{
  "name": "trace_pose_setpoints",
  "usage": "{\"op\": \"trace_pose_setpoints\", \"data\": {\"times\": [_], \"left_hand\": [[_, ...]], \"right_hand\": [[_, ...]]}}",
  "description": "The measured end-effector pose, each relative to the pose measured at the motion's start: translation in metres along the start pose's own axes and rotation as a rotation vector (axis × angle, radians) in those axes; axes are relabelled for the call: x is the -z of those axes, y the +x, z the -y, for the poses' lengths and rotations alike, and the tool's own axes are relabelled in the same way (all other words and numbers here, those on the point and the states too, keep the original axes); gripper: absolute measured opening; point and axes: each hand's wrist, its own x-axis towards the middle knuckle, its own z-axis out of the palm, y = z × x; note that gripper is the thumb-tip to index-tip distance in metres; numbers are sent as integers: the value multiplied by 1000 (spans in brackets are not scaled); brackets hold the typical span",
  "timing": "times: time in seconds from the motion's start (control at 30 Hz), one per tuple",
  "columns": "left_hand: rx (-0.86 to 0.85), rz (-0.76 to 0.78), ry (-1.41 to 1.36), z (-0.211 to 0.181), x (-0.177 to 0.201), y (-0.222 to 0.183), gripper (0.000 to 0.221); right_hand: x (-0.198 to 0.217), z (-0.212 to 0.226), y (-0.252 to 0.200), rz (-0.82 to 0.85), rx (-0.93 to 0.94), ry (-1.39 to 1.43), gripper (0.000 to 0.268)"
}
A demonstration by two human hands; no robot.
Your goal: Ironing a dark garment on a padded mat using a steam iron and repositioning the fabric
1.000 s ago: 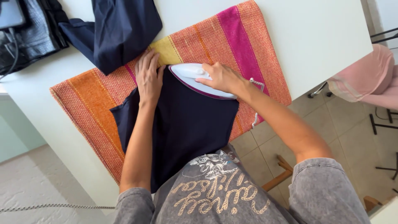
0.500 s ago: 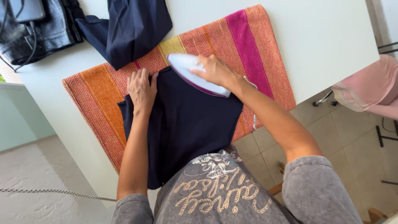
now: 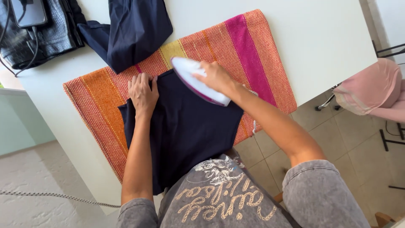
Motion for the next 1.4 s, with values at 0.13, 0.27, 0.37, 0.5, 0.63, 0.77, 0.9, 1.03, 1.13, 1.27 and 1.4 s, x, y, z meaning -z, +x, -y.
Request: {"op": "trace_pose_setpoints", "data": {"times": [0.13, 0.27, 0.37, 0.5, 0.63, 0.77, 0.9, 1.03, 1.13, 1.27, 1.4], "left_hand": [[-9, 9, -16, -2, 3, -4, 26], [0, 11, -18, -1, 2, -3, 27], [-37, 11, -34, 5, 2, -3, 26], [-44, 5, -33, 3, 4, -5, 28], [-40, 12, -49, 2, 4, -2, 28], [-31, 28, -29, 2, 4, -5, 28], [-2, 49, -17, -1, 7, -7, 28], [2, 36, -29, 1, 7, -1, 26], [16, 36, -43, -3, 10, -1, 25], [19, -1, -53, -4, 9, 1, 28], [2, -24, -34, 2, 3, 2, 28]], "right_hand": [[8, -28, -31, -51, -87, -48, 47], [26, -13, -99, 13, -205, 51, 49], [36, -47, -132, -3, -290, -7, 49], [43, -48, -190, 16, -372, 1, 49], [45, -57, -239, 49, -462, 22, 51], [41, -77, -272, 86, -484, 44, 48], [52, -67, -232, 147, -396, 19, 54], [51, -45, -153, 61, -244, -34, 50], [35, -36, -99, 7, -114, -28, 47], [20, -26, -34, -25, 19, -42, 47], [19, -12, -14, -50, 11, -57, 50]]}}
